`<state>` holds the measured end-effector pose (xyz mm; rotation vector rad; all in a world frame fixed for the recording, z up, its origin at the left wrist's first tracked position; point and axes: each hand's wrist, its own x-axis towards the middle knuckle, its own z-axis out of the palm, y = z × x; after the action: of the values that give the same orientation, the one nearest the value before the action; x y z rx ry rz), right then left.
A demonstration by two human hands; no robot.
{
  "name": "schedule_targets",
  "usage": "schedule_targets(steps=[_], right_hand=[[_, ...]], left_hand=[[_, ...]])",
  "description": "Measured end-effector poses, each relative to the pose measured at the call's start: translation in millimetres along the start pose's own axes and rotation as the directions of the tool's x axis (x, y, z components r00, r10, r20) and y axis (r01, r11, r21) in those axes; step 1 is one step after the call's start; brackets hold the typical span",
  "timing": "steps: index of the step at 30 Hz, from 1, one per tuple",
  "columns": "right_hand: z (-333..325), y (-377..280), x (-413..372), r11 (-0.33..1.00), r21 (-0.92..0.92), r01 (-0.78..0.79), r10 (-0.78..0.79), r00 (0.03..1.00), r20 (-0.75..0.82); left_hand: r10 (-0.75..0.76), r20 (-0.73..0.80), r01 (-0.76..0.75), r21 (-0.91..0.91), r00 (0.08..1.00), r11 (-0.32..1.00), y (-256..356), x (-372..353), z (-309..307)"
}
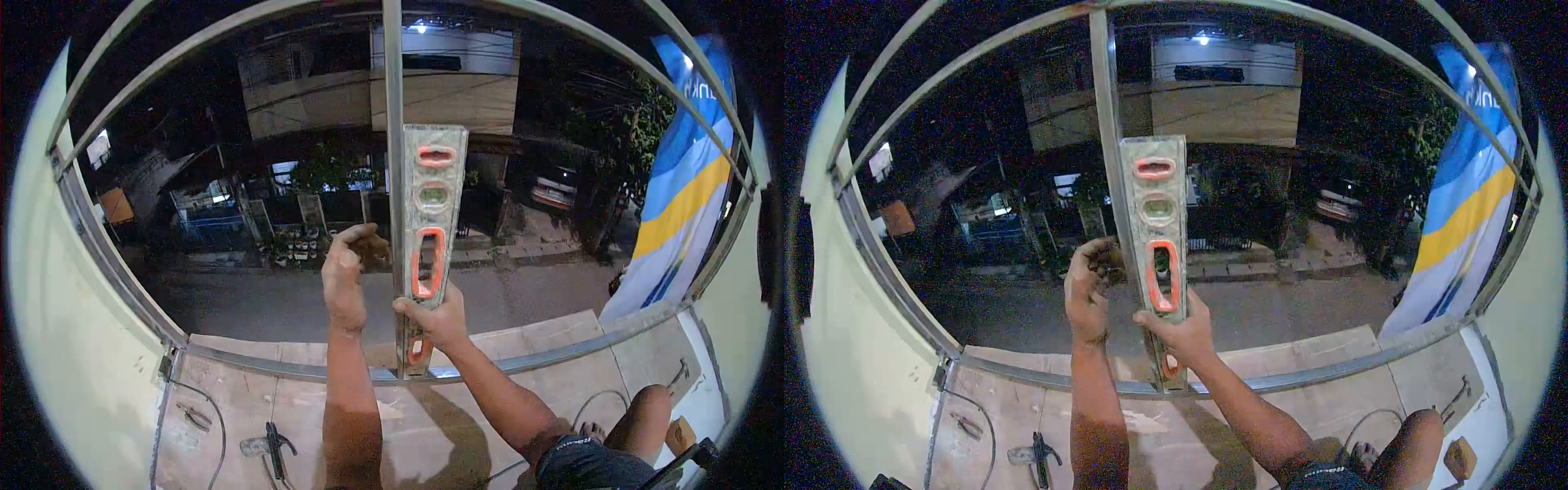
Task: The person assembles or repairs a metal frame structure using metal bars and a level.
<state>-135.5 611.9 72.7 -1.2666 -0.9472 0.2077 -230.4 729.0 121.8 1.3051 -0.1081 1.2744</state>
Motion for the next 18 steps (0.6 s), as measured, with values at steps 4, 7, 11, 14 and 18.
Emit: schedule_targets(steps=[4,7,11,14,18], right_hand=[[3,11,2,1.000,0.015,0.024,-0.023,1.000,-0.021],[1,-1,-3,0.999,-0.007,-0.046,0.046,0.999,-0.011],[0,16,-1,0.999,-0.042,0.022,-0.023,1.000,-0.020],[-4,15,-1,0.992,-0.125,-0.012,0.015,1.000,0.024],[-1,16,0,1.000,-0.013,-0.020,0.021,1.000,0.020]], left_hand=[[0.034,-0.016,-0.032,0.118,0.999,0.992,22,2,16],[0.023,-0.005,-0.022,0.213,1.000,0.977,32,0,27],[-0.001,0.014,-0.004,0.332,1.000,0.943,23,1,27],[-0.037,0.010,0.033,0.289,0.999,0.957,23,1,31],[-0.097,0.027,0.087,0.255,0.995,0.963,33,3,33]])
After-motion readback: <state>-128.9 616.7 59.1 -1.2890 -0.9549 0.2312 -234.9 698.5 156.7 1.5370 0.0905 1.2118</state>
